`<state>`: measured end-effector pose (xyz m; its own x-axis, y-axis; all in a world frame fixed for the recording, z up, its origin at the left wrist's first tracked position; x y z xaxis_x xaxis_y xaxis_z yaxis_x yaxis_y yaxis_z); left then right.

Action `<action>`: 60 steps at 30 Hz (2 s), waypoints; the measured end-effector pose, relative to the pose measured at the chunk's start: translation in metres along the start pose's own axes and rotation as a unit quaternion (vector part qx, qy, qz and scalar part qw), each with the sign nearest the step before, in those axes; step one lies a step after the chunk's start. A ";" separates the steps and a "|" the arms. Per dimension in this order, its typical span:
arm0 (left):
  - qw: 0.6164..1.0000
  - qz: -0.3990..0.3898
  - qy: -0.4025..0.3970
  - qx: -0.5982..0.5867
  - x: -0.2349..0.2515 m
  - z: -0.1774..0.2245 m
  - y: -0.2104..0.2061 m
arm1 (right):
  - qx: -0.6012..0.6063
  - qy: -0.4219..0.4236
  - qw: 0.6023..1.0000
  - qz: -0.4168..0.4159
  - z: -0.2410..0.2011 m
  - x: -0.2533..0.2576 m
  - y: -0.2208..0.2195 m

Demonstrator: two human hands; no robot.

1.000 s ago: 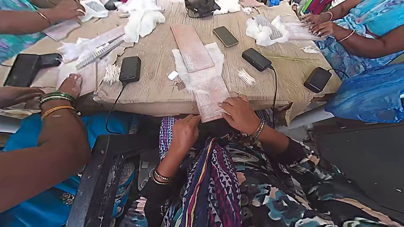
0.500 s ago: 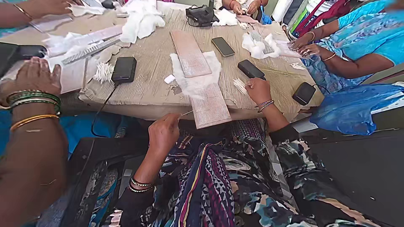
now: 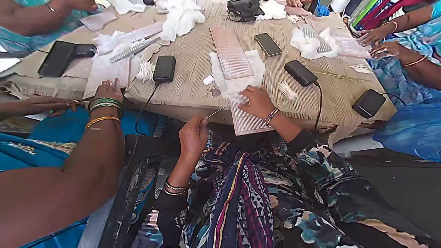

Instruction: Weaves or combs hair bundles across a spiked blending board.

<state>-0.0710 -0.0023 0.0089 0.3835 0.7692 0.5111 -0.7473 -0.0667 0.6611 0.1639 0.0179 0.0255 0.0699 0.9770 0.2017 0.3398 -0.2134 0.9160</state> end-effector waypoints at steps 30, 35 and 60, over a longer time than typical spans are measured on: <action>0.936 -0.023 0.103 -0.337 0.052 0.009 -0.062 | 0.278 -0.052 0.895 -0.346 0.040 -0.007 0.005; 0.971 -0.063 0.030 -0.228 0.039 0.035 -0.058 | 0.119 -0.121 0.942 -0.291 0.048 0.007 -0.011; 0.979 -0.125 -0.145 0.065 0.000 0.068 -0.064 | -0.025 0.010 0.974 -0.225 0.007 -0.119 0.024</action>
<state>0.0132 -0.0411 0.0039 0.6971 0.5606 0.4469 -0.5431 0.0060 0.8396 0.1703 -0.1038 0.0216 -0.0937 0.9716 -0.2174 0.2854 0.2354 0.9291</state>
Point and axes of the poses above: each hand's wrist, its own x-axis towards the middle knuckle, its own y-axis out of the back of the hand, z = x × y, the point moved 9 cm from there along x, towards the middle knuckle, and after that the axes turned 13 degrees about -y, right-handed, at the moved point
